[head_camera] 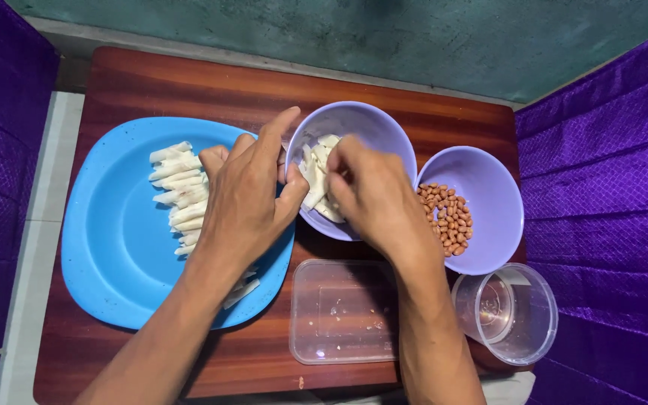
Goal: Manually wrapping peanuts and coconut strips into small square wrappers to assemble snacks.
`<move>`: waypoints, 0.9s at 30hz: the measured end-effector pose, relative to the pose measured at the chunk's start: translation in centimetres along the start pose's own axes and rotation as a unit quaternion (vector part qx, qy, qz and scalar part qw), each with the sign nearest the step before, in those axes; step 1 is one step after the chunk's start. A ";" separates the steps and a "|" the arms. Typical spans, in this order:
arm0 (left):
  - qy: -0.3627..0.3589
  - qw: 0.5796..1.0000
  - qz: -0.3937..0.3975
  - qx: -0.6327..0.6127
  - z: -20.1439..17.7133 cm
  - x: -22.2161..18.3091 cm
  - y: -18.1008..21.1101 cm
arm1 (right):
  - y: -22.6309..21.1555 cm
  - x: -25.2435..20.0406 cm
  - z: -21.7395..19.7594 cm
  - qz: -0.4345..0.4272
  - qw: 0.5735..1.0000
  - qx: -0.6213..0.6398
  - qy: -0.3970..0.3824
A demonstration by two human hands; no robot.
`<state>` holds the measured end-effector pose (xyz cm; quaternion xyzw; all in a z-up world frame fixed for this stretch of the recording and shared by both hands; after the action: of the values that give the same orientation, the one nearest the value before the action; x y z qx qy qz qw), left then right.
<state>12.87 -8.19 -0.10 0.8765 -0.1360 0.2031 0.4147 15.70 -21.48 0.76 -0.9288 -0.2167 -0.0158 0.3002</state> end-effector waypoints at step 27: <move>0.008 0.995 0.055 -0.083 -1.7 0.7 2.9 | 1.6 -1.9 -1.3 0.057 0.942 0.330 0.012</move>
<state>11.90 -8.74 3.17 0.8288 -0.1973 0.2206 0.4749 14.79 -24.11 0.68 -0.7883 -0.1526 0.0632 0.5928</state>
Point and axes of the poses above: each hand's wrist, its own x-axis towards the middle knuckle, its own z-axis out of the palm, y = z × x, the point moved 9 cm from there along x, towards the middle knuckle, and after that the axes turned 9 degrees about -x, right-handed, at the moved point
